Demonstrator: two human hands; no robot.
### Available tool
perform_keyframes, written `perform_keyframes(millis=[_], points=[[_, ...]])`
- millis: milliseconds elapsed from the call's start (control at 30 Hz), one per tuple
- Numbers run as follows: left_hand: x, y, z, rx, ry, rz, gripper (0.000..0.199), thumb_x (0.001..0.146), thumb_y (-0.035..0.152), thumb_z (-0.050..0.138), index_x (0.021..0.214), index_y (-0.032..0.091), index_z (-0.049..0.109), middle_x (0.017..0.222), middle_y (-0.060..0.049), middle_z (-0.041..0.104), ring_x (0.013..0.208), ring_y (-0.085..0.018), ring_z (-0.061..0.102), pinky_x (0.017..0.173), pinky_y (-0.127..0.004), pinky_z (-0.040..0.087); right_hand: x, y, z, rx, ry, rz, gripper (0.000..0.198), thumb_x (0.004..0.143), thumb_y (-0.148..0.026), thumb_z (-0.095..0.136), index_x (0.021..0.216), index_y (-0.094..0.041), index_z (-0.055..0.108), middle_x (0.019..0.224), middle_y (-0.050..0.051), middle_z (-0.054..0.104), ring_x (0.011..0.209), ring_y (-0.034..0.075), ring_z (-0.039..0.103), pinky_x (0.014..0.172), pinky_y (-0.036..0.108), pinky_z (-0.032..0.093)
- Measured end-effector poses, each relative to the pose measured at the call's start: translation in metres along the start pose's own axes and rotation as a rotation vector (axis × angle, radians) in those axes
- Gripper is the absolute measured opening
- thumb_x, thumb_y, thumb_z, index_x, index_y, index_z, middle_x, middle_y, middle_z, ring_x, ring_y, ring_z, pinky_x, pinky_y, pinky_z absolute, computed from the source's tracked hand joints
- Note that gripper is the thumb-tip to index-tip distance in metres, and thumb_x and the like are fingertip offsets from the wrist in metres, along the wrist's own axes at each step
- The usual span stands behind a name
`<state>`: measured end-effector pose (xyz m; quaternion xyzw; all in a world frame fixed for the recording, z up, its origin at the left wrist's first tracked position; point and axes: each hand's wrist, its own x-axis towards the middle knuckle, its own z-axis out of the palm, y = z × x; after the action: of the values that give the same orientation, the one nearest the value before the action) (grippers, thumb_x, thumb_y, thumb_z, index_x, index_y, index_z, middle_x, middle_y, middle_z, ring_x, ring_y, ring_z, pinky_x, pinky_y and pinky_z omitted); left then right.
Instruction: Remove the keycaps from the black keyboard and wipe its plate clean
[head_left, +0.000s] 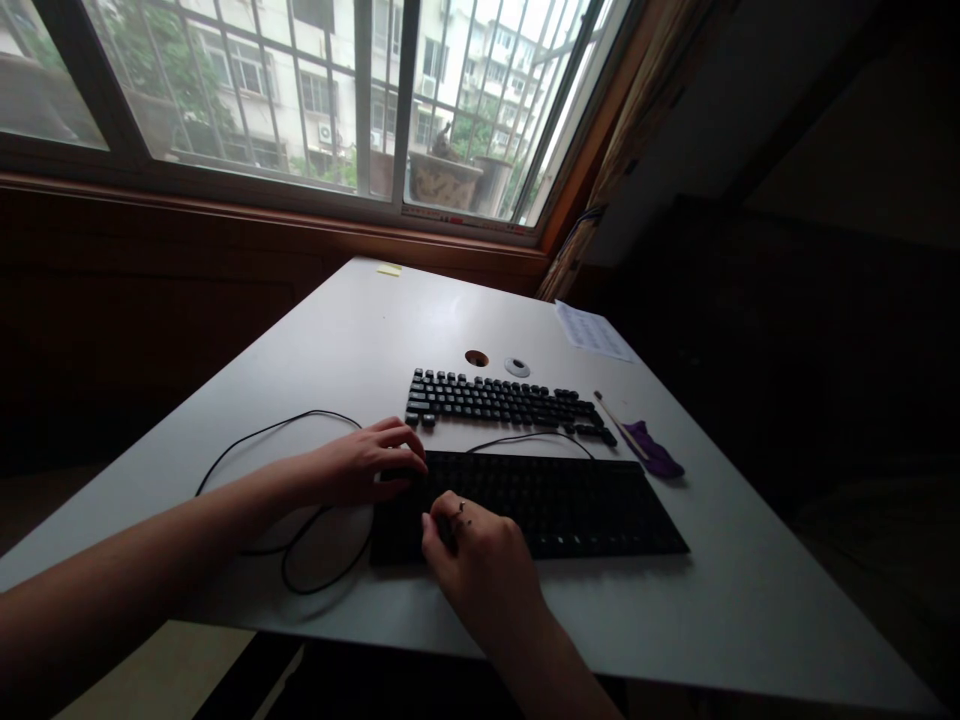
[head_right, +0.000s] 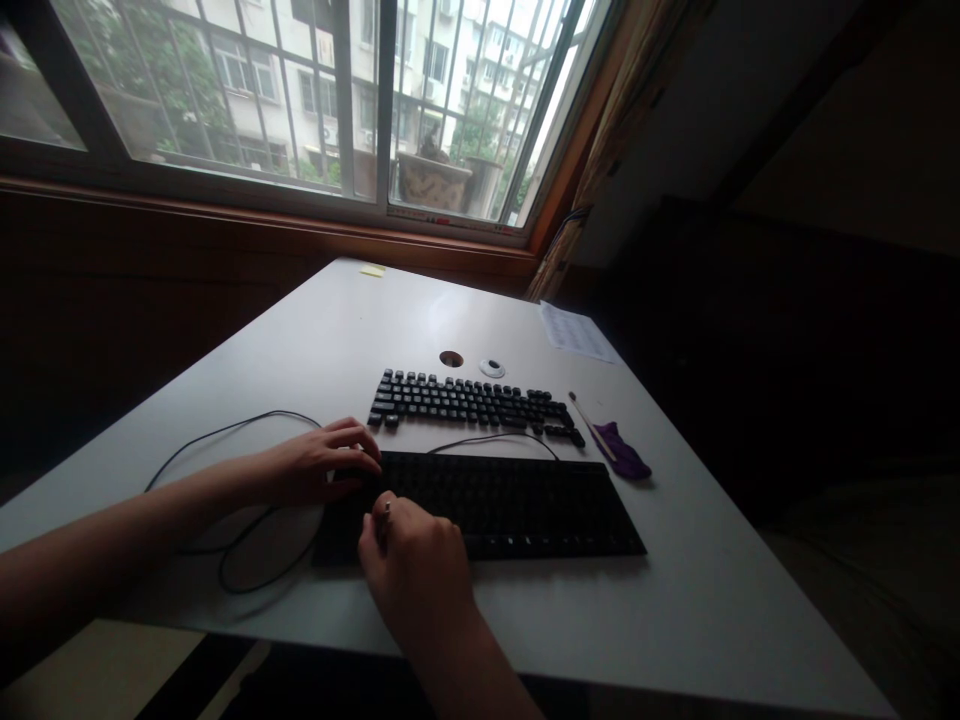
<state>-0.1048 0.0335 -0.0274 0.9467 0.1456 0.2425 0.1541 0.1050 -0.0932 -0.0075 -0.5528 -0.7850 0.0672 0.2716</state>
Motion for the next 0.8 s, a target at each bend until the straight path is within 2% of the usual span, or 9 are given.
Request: perform_keyframes(millis=[100, 333, 533, 800], points=[[-0.001, 0.000, 0.001, 0.017, -0.017, 0.007, 0.028, 0.093, 0.018, 0.066, 0.120, 0.023, 0.067, 0.118, -0.011, 0.065, 0.108, -0.026, 0.057, 0.094, -0.039, 0.053, -0.001, 0.008, 0.002, 0.027, 0.014, 0.006, 0.022, 0.094, -0.024, 0.058, 0.072, -0.022, 0.054, 0.060, -0.002, 0.061, 0.054, 0.014, 0.060, 0.056, 0.027, 0.031], [-0.001, -0.002, 0.004, 0.077, -0.036, 0.038, 0.028, 0.092, 0.020, 0.068, 0.120, 0.023, 0.067, 0.119, -0.011, 0.063, 0.106, -0.026, 0.056, 0.091, -0.038, 0.054, -0.010, 0.022, 0.016, 0.311, 0.093, 0.055, 0.026, 0.098, -0.030, 0.055, 0.074, -0.022, 0.057, 0.058, -0.003, 0.059, 0.053, 0.012, 0.060, 0.058, 0.023, 0.039], [0.001, 0.001, 0.002, 0.100, -0.034, 0.039, 0.029, 0.090, 0.018, 0.070, 0.119, 0.023, 0.068, 0.118, -0.010, 0.065, 0.107, -0.026, 0.056, 0.092, -0.037, 0.055, -0.012, 0.023, 0.016, 0.596, 0.147, 0.254, 0.032, 0.100, -0.037, 0.053, 0.071, -0.024, 0.051, 0.049, -0.006, 0.057, 0.041, 0.011, 0.055, 0.048, 0.020, 0.042], [0.000, 0.003, -0.001, 0.092, -0.020, 0.030, 0.026, 0.092, 0.020, 0.068, 0.118, 0.024, 0.069, 0.117, -0.010, 0.066, 0.106, -0.026, 0.058, 0.091, -0.038, 0.055, -0.003, 0.023, 0.017, 0.655, 0.153, 0.338, 0.031, 0.098, -0.043, 0.057, 0.074, -0.024, 0.053, 0.050, -0.004, 0.063, 0.041, 0.013, 0.061, 0.046, 0.020, 0.047]])
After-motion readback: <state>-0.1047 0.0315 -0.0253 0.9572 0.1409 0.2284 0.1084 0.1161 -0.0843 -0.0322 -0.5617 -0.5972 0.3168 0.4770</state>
